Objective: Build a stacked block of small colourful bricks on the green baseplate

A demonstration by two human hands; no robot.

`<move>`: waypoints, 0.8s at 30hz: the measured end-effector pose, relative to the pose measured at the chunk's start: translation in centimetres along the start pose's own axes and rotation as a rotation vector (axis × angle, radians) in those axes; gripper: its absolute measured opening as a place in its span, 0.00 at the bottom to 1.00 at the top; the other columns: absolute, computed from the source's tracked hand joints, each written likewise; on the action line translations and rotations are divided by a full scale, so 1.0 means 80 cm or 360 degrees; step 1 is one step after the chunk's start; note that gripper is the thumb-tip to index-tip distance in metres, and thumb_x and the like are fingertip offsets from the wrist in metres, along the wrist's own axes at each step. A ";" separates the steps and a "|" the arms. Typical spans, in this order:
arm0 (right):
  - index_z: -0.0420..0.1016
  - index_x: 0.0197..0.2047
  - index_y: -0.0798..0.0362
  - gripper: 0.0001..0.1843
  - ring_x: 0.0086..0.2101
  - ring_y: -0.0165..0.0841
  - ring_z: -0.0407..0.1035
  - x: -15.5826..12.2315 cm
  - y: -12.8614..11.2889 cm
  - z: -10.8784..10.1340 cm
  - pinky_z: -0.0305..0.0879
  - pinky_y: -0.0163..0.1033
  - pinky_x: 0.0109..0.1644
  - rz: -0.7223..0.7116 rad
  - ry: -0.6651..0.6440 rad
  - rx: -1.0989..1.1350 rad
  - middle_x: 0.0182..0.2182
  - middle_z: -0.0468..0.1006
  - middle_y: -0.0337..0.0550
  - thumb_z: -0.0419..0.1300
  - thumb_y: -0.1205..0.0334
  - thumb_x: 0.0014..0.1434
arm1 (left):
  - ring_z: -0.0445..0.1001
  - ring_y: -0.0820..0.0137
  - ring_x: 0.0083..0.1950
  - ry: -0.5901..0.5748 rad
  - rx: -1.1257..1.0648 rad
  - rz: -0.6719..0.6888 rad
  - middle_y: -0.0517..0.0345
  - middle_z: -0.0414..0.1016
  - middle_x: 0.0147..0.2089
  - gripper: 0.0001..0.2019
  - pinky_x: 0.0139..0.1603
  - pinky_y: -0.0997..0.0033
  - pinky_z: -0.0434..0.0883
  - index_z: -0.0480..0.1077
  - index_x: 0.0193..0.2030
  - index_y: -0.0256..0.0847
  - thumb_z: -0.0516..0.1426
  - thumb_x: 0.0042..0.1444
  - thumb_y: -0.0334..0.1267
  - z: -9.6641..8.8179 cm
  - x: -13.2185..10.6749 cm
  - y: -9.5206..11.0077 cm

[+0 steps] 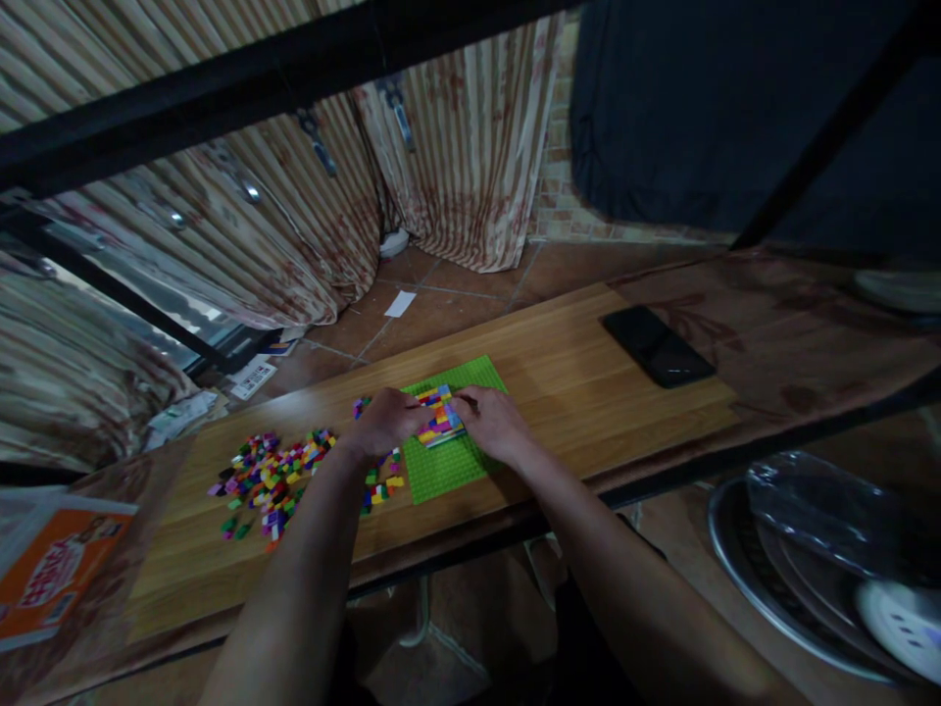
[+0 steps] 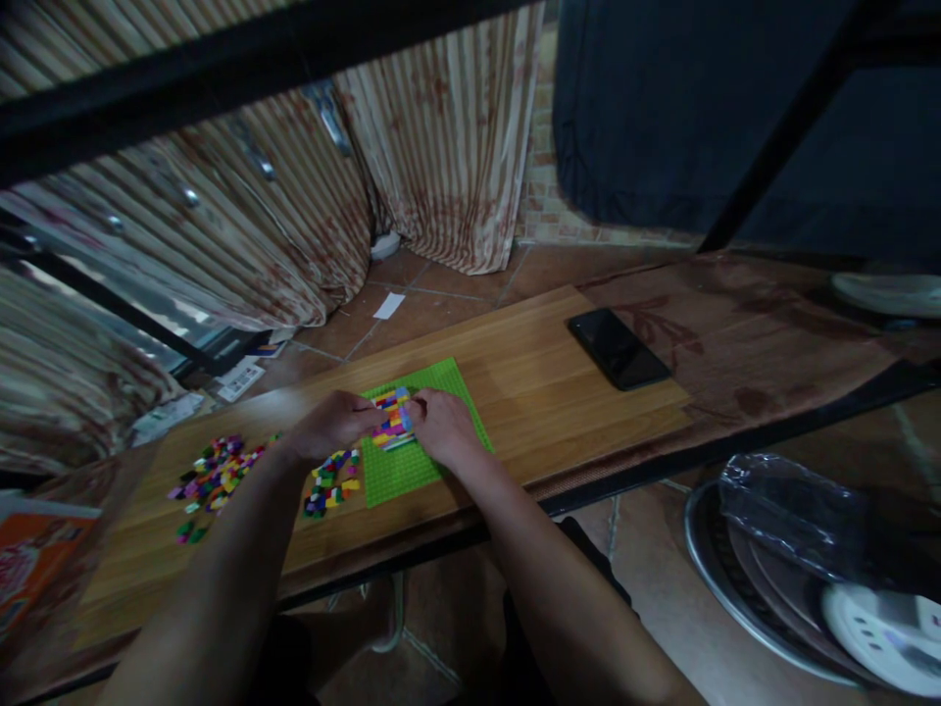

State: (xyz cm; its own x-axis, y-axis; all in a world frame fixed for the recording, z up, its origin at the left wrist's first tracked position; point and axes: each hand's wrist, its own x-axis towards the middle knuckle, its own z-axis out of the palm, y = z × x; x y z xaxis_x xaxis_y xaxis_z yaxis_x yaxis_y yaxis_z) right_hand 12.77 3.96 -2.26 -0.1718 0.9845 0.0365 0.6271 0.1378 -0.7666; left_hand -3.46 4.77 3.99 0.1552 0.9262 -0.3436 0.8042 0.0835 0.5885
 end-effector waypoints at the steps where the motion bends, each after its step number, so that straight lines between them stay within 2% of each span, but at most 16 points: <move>1: 0.78 0.46 0.55 0.16 0.40 0.38 0.74 0.000 0.000 0.000 0.65 0.38 0.44 0.0003 -0.0004 -0.0002 0.41 0.82 0.49 0.51 0.59 0.65 | 0.50 0.77 0.20 -0.0010 0.0014 0.0004 0.66 0.49 0.16 0.16 0.22 0.73 0.46 0.58 0.14 0.40 0.55 0.43 0.46 -0.001 0.001 0.000; 10: 0.78 0.43 0.53 0.15 0.39 0.37 0.74 0.002 0.003 0.003 0.65 0.38 0.43 0.0000 0.0023 -0.0008 0.39 0.82 0.48 0.51 0.59 0.64 | 0.51 0.75 0.21 -0.0129 0.0260 0.0055 0.65 0.49 0.15 0.16 0.23 0.72 0.48 0.56 0.13 0.41 0.54 0.44 0.45 -0.008 0.004 0.010; 12: 0.78 0.43 0.53 0.15 0.39 0.37 0.74 0.002 0.003 0.003 0.65 0.38 0.43 -0.0006 0.0020 -0.0023 0.38 0.82 0.48 0.51 0.58 0.65 | 0.51 0.75 0.21 -0.0054 0.0315 0.0080 0.65 0.48 0.15 0.17 0.24 0.72 0.48 0.56 0.12 0.41 0.54 0.45 0.45 -0.004 0.001 0.011; 16: 0.78 0.43 0.55 0.16 0.40 0.38 0.74 0.000 0.001 0.002 0.65 0.38 0.43 -0.0041 0.0016 -0.0018 0.39 0.82 0.49 0.50 0.58 0.65 | 0.53 0.76 0.20 0.0261 0.0380 0.0052 0.65 0.49 0.14 0.18 0.24 0.73 0.49 0.60 0.13 0.40 0.54 0.48 0.46 0.010 -0.010 0.006; 19: 0.78 0.43 0.55 0.16 0.39 0.38 0.74 -0.002 -0.001 0.001 0.65 0.38 0.43 -0.0029 0.0013 -0.0005 0.39 0.82 0.50 0.50 0.59 0.65 | 0.58 0.74 0.21 0.0440 0.0294 0.0017 0.64 0.55 0.14 0.17 0.24 0.74 0.50 0.68 0.17 0.37 0.53 0.50 0.46 0.023 -0.015 -0.001; 24: 0.78 0.43 0.55 0.17 0.40 0.39 0.74 -0.002 -0.003 -0.001 0.64 0.38 0.44 -0.0029 -0.0005 -0.0028 0.39 0.82 0.51 0.49 0.59 0.65 | 0.65 0.72 0.24 0.0580 0.0055 -0.0014 0.60 0.69 0.19 0.17 0.25 0.74 0.55 0.76 0.25 0.35 0.55 0.48 0.48 0.035 -0.017 -0.014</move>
State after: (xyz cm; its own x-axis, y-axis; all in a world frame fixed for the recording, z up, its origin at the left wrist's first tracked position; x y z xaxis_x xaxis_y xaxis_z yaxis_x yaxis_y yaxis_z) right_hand 12.72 3.76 -2.04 -0.1855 0.9815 0.0482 0.6371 0.1575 -0.7545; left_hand -2.98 2.41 1.77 -0.0613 0.9962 -0.0615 0.8245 0.0853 0.5593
